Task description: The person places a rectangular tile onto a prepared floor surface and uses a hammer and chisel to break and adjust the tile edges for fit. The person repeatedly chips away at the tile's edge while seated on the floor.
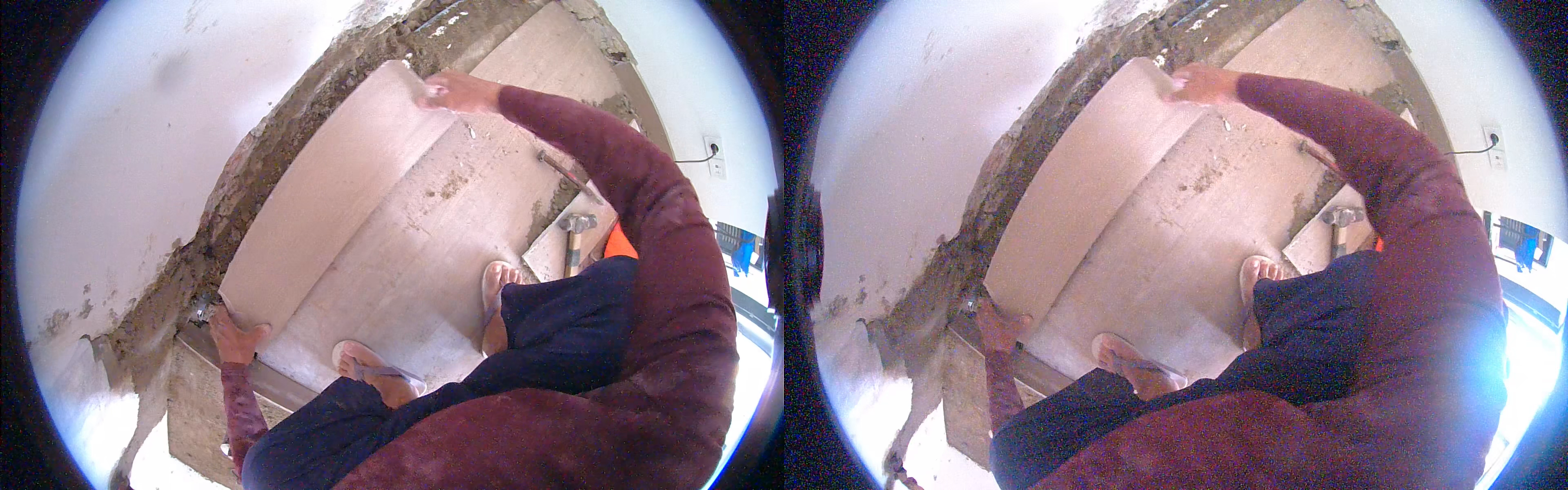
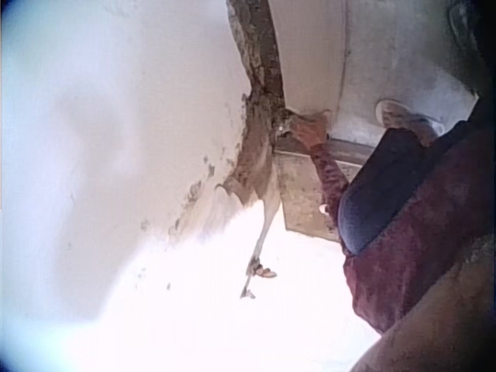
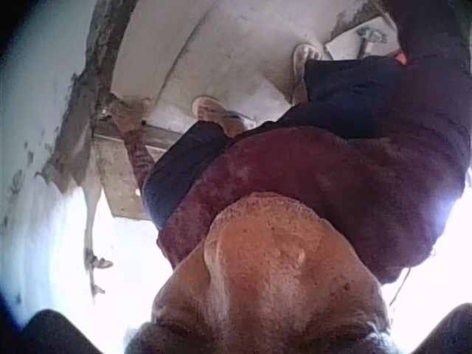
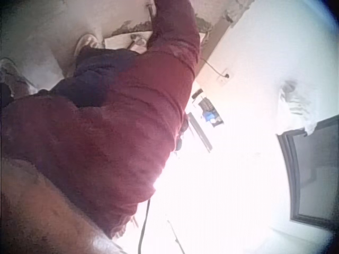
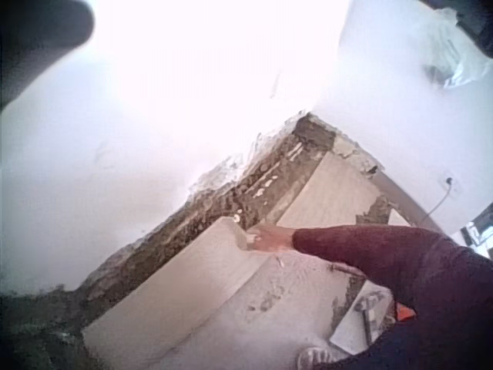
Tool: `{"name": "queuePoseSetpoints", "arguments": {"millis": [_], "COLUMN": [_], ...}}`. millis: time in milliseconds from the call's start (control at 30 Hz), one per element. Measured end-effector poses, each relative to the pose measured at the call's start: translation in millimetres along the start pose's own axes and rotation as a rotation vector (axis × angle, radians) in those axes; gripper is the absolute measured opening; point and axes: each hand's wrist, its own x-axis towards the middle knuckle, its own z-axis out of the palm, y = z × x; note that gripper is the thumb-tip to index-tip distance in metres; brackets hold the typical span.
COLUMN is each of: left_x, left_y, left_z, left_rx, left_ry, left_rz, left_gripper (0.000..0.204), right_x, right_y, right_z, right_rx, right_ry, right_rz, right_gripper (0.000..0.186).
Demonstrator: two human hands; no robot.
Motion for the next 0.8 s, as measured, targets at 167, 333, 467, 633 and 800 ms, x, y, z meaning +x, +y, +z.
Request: {"name": "queuePoseSetpoints", "arguments": {"millis": [167,333,467,633,800], "left_x": [-14.7,-3.6,-9.0,20.6,28.6], "left_y": [22.4,-2.2,1.7,-17.3,-18.0], "left_z": [-2.9,12.2,1.4,22.2,31.4], "left_rx": [-0.126,-0.273,-0.271,-0.182,-0.185], "left_ry": [0.125,0.119,0.11,0.137,0.054], "left_rz": [0.183,0.265,0.205,0.17,0.243], "left_gripper": [0.071,0.064,0.06,0.058,0.054], "right_x": [-101.1,-154.5,-151.1,-155.4,-140.9], "right_y": [28.5,35.2,50.3,81.2,109.2], "right_z": [0.3,59.9,115.1,183.6,217.2], "right_rx": [-0.091,-0.078,-0.003,0.082,-0.015], "right_ry": [0.117,0.339,0.309,0.317,0.278], "right_rz": [-0.005,0.132,0.147,0.11,0.032], "right_gripper": [0.073,0.06,0.057,0.043,0.034]}}
